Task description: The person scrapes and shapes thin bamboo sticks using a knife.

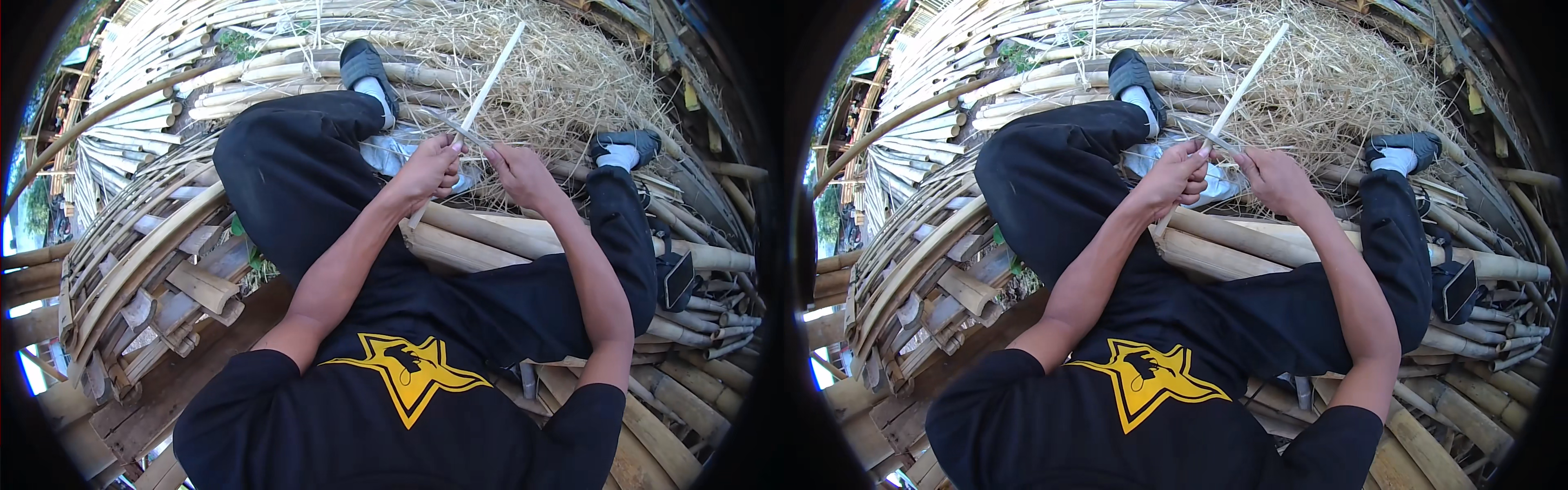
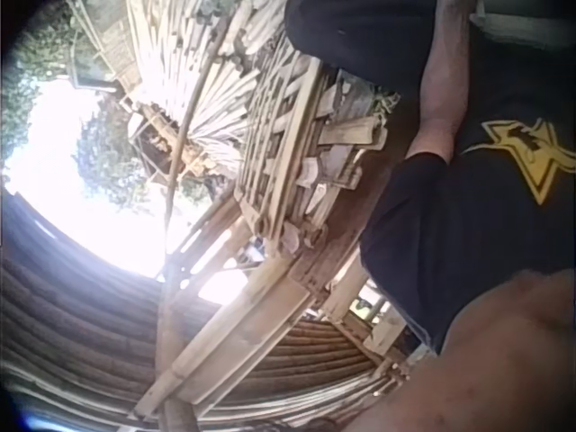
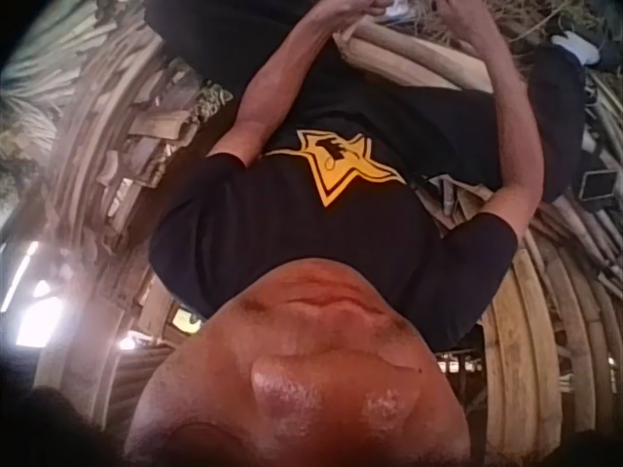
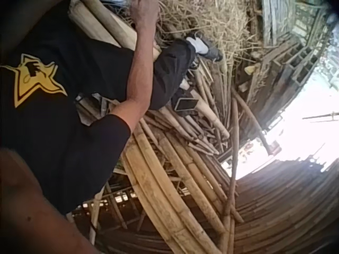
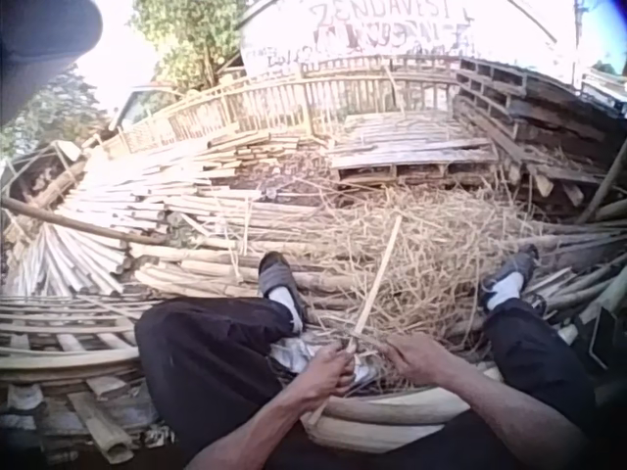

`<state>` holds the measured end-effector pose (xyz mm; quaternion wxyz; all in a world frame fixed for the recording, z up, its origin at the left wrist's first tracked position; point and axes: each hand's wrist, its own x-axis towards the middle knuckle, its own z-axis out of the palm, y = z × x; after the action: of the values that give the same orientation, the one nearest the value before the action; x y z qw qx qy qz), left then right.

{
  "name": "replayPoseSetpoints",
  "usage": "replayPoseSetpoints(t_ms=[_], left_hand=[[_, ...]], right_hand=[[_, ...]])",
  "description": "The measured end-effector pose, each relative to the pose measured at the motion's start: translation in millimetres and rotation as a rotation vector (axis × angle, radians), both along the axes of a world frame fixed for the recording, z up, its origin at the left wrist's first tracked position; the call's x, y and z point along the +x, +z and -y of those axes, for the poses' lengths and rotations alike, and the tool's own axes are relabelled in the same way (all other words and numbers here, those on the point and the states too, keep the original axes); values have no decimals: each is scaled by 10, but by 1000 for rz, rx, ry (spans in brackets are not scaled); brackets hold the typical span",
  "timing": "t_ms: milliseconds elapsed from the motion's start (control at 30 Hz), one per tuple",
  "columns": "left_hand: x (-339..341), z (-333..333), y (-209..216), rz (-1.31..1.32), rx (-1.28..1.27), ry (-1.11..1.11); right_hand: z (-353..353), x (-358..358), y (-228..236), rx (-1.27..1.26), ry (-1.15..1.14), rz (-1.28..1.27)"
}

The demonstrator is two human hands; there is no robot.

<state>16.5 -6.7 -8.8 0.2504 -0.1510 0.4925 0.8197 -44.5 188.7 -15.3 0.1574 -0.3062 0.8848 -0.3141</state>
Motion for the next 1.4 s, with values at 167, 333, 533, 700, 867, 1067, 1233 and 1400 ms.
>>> replayPoseSetpoints(t_ms=[167,333,533,700,867,1067,1233,1400], left_hand=[[5,37,-21,-16,91,-38],[10,42,-38,-28,97,-38],[38,36,-12,-12,38,-48],[60,36,-79,26,-40,-58],[288,133,11,74,75,-227],[41,67,-78,7,-154,-71],[32,74,-307,-225,-501,-30],[63,31,-326,-258,-564,-34]], right_hand=[[-18,19,21,-27,26,-9],[-23,20,15,26,45,-42],[-37,-2,-26,52,50,-65],[-136,-170,-328,150,45,-237],[-1519,-1066,-519,290,-592,-170],[-644,-683,-167,75,-340,-76],[-8,-100,-20,72,-44,69],[42,64,-32,4,68,-2]])
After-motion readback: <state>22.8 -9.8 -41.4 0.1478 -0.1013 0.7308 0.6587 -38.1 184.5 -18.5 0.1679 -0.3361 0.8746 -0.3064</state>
